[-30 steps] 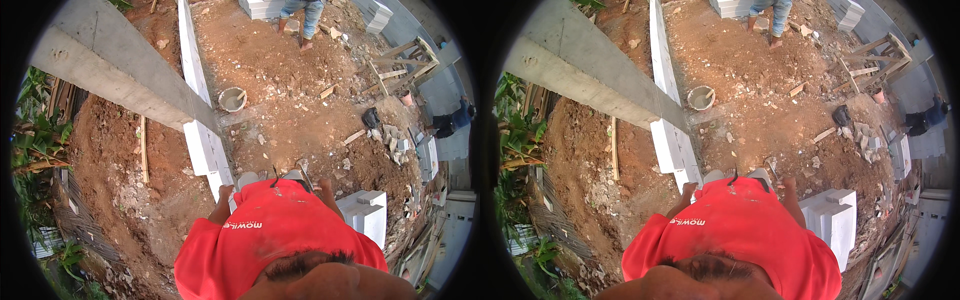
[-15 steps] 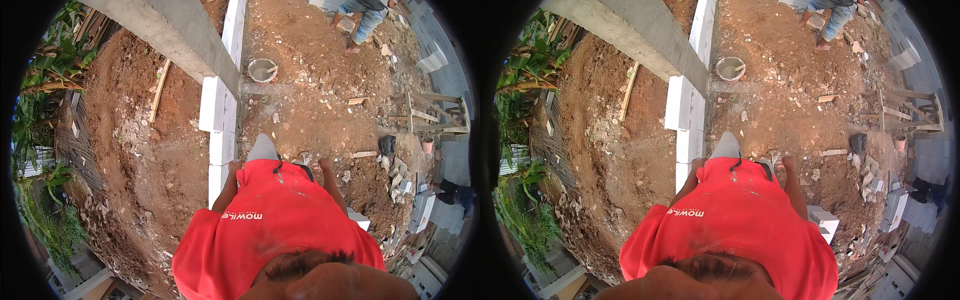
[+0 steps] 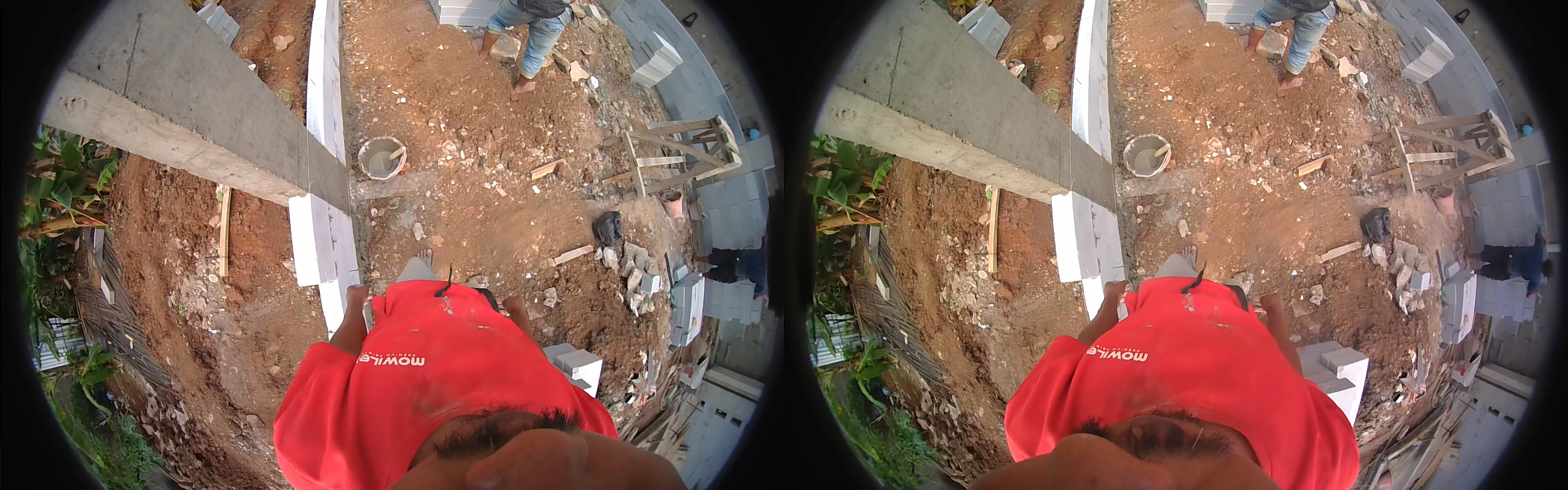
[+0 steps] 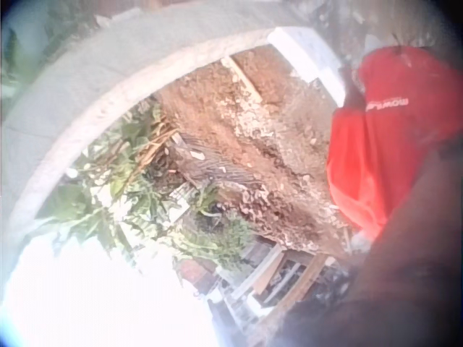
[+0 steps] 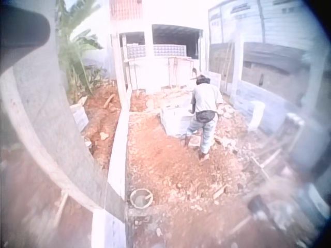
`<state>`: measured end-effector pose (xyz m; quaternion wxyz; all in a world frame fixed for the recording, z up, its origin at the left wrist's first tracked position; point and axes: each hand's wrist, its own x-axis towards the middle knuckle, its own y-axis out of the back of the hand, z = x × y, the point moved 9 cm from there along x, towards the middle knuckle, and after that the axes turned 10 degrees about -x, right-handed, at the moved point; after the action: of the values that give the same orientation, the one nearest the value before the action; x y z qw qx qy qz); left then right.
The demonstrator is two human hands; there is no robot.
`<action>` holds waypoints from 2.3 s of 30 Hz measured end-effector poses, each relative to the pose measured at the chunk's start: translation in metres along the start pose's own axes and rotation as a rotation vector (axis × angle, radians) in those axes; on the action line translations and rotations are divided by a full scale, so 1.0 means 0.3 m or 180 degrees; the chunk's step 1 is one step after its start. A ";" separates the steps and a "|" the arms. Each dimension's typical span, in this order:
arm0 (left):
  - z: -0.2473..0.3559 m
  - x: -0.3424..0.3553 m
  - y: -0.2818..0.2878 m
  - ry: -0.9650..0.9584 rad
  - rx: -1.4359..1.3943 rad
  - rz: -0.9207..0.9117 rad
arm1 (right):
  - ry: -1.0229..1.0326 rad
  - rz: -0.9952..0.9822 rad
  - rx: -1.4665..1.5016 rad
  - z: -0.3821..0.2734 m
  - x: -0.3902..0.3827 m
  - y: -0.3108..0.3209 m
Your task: The person lays white rectangular blocks along a curved foundation line. They apply mortar from a bucket using a trowel, position the blocks, and tap them into place with a hammer. The person repeats this process to extend the low wall.
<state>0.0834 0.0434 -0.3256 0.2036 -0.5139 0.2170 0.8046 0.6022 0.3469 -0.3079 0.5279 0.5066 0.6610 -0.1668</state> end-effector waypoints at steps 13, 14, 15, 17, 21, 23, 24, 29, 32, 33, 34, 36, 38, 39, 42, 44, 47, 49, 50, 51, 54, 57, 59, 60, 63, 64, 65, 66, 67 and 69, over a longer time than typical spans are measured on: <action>1.040 0.102 -0.308 -0.2030 0.0211 -0.0153 | 0.2427 0.0544 -0.5411 -0.531 0.243 -0.242; 1.019 0.112 -0.407 -0.1932 0.0379 -0.0048 | 0.2242 0.0647 -0.5039 -0.553 0.267 -0.114; 1.000 0.117 -0.496 -0.1839 0.0399 -0.0070 | 0.2086 0.0737 -0.4655 -0.558 0.283 0.006; 0.972 0.180 -0.380 -0.1756 0.0431 0.0403 | 0.1654 0.0679 -0.3223 -0.658 0.333 0.047; 0.804 0.317 -0.300 -0.1064 0.0058 0.0059 | 0.1241 0.0794 -0.2078 -0.765 0.607 0.104; 0.565 0.247 -0.495 -0.0600 -0.0535 0.0031 | 0.0868 0.0961 -0.1939 -0.723 0.680 0.346; 0.517 0.203 -0.321 -0.0485 -0.0615 0.0195 | 0.0677 0.0453 -0.1359 -0.779 0.666 0.142; 0.176 0.051 -0.356 0.0372 -0.1144 0.0663 | 0.0352 -0.0207 -0.0895 -1.107 0.633 0.032; 0.062 0.067 -0.457 0.0406 -0.1932 0.0598 | 0.0589 -0.0725 -0.0695 -1.386 0.686 -0.019; 0.057 0.036 -0.417 0.0319 -0.1861 0.0962 | 0.0663 -0.0623 -0.1215 -1.454 0.664 -0.090; 0.122 0.051 -0.635 0.0310 -0.1351 0.0539 | 0.0696 -0.0493 -0.1072 -1.529 0.801 0.069; 0.075 0.021 -0.472 0.0265 -0.0926 0.1001 | 0.0814 -0.0837 -0.1451 -1.606 0.735 -0.217; 0.228 0.228 -0.665 -0.0274 -0.0043 0.0885 | 0.2020 -0.0954 -0.2311 -1.869 0.952 -0.143; 0.414 0.286 -0.877 -0.0610 0.0443 0.0684 | 0.2694 -0.0767 -0.2784 -2.004 1.029 0.029; 0.291 0.283 -0.547 -0.0070 -0.0726 0.1001 | 0.1297 -0.1418 -0.1265 -1.860 0.836 -0.447; 0.384 0.362 -0.656 0.0356 -0.1430 0.0832 | 0.1253 -0.1193 -0.1357 -1.907 0.842 -0.391; 0.727 0.631 -0.578 0.0050 -0.1019 0.1176 | 0.1014 -0.1459 -0.0838 -2.013 1.075 -0.394; 0.991 0.706 -0.401 -0.0340 -0.1044 0.1299 | 0.0528 -0.1390 -0.0422 -1.979 1.203 -0.483; 0.989 0.673 -0.360 -0.0393 -0.1179 0.1261 | 0.0304 -0.1154 -0.0901 -1.921 1.174 -0.487; 1.157 0.769 -0.675 -0.0501 -0.1584 0.0763 | 0.0227 -0.1176 -0.1078 -2.098 1.304 -0.239; 1.537 0.758 -0.531 -0.0861 -0.1234 0.1499 | 0.0475 -0.0652 -0.1025 -2.241 1.333 -0.305; 1.774 0.715 -0.520 -0.1339 -0.1629 0.1345 | 0.0587 -0.0720 -0.1422 -2.398 1.282 -0.469; 1.959 0.673 -0.761 -0.1221 -0.1527 0.1179 | 0.1148 -0.0102 -0.2540 -2.570 1.258 -0.335; 1.960 0.661 -0.769 -0.1224 -0.1670 0.1126 | 0.1531 0.0240 -0.3499 -2.648 1.216 -0.403; 1.964 0.755 -0.599 -0.1225 -0.2085 0.1361 | 0.2122 0.0460 -0.4300 -2.914 1.183 -0.709; 2.033 0.783 -0.953 -0.1105 -0.2355 0.0536 | 0.1867 0.0805 -0.4374 -3.004 1.322 -0.383; 1.957 0.814 -0.641 -0.1281 -0.2550 0.0949 | 0.2990 0.0240 -0.5611 -3.071 1.206 -0.796; 1.856 0.783 -0.740 -0.0868 -0.2389 0.1237 | 0.3474 -0.0006 -0.7052 -3.011 1.167 -0.810; 1.773 0.784 -0.718 -0.0650 -0.2528 0.1016 | 0.2342 -0.0284 -0.5265 -3.063 1.160 -0.818; 1.603 0.825 -0.671 -0.0256 -0.2764 0.0960 | 0.2036 -0.0273 -0.3994 -3.261 1.122 -0.899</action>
<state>-0.2571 0.5035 -0.3987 -0.1415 -0.4826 -0.0759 0.8610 -0.1195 1.1358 -0.3059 0.4931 0.1042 0.7745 0.3822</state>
